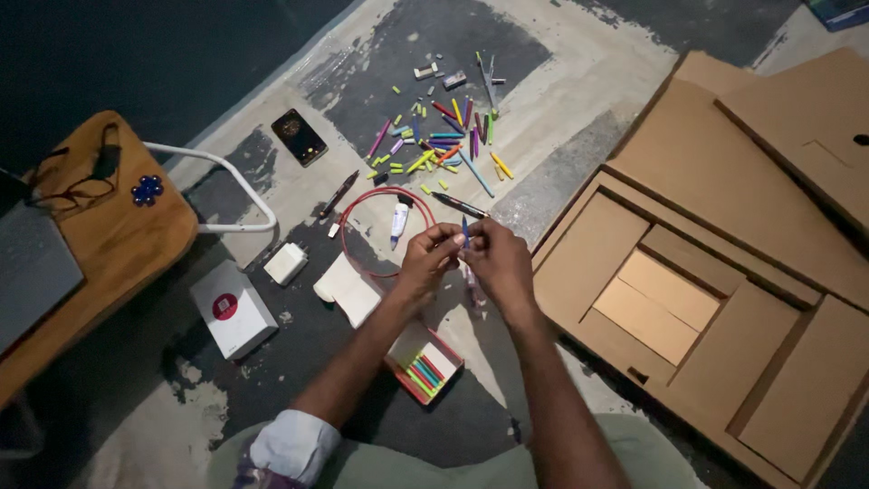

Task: The person sits on the floor and repeatedly picks up colored markers from a scattered pile. They remove the caps, place the markers into a small rectangular box, and then replace the caps. The process is repeated for multiple markers throughout the clip.

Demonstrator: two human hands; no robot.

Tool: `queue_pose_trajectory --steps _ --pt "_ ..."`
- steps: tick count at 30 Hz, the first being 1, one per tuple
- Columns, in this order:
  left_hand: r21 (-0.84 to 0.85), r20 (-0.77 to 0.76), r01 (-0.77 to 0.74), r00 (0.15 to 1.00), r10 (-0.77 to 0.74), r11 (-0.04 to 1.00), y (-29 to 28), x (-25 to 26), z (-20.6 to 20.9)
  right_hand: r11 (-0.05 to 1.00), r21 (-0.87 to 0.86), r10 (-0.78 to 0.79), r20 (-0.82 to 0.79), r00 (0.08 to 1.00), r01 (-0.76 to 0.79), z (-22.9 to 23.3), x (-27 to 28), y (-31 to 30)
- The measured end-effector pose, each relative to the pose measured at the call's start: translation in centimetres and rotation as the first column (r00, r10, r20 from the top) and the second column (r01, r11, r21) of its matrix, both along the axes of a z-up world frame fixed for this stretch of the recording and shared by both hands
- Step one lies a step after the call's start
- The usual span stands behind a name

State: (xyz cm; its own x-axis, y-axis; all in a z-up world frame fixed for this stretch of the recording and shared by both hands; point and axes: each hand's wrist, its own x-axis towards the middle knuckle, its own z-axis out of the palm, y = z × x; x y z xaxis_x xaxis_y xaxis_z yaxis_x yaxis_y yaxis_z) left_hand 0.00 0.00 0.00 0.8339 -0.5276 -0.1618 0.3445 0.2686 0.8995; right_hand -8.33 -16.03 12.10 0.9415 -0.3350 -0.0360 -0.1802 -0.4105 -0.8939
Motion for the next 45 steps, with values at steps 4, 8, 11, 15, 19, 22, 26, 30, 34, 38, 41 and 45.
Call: queue_pose_trajectory --steps 4,8,11,15,19,22,26,30,34,38,41,45 --pt "0.238 0.309 -0.104 0.951 0.026 0.966 0.1 2.3 2.2 0.995 0.034 -0.094 -0.076 0.993 0.097 0.5 0.0 -0.1" --pt "0.483 0.572 -0.370 0.819 0.033 0.794 0.5 7.8 3.7 0.985 0.016 -0.168 -0.110 0.980 0.171 0.9 0.0 -0.2" --pt "0.563 0.786 -0.470 0.558 -0.266 0.680 1.5 11.4 3.4 0.985 0.026 -0.169 -0.110 0.979 0.173 1.1 -0.1 -0.4" --pt "0.697 0.714 -0.500 0.417 -0.562 0.515 1.3 14.6 2.2 0.981 0.069 -0.171 -0.135 0.976 0.182 1.4 0.0 -0.4" --pt "0.739 0.615 -0.555 0.327 -0.718 0.381 1.4 15.7 1.7 0.974 0.104 -0.181 -0.163 0.970 0.199 1.6 0.1 -0.3" --pt "0.727 0.631 -0.561 0.317 -0.708 0.397 1.9 15.1 2.3 0.975 0.115 -0.171 -0.158 0.973 0.190 1.8 0.1 -0.5" --pt "0.717 0.675 -0.555 0.403 -0.618 0.422 2.6 12.5 4.6 0.985 0.060 -0.157 -0.032 0.987 0.159 1.3 -0.1 -0.7" --pt "0.638 0.770 -0.496 0.427 -0.474 0.589 4.7 7.0 9.4 0.985 0.001 -0.171 0.092 0.981 0.172 1.2 -0.1 -0.7" --pt "0.581 0.791 -0.495 0.531 -0.304 0.647 8.1 -1.1 13.9 0.987 -0.048 -0.150 0.086 0.985 0.155 0.8 -0.3 -0.9" --pt "0.384 0.703 -0.509 0.702 0.113 0.770 10.8 -6.9 13.6 0.991 -0.033 -0.125 0.158 0.980 0.132 0.7 -0.2 -0.9" --pt "0.073 0.379 -0.512 0.808 0.451 0.856 11.5 -9.4 10.9 0.995 -0.027 -0.089 0.093 0.992 0.091 1.7 -1.1 -0.2" --pt "0.011 -0.018 -0.520 0.854 0.520 0.854 12.5 -10.1 6.4 0.973 0.223 -0.065 0.027 0.998 0.057 2.1 -1.7 1.7"
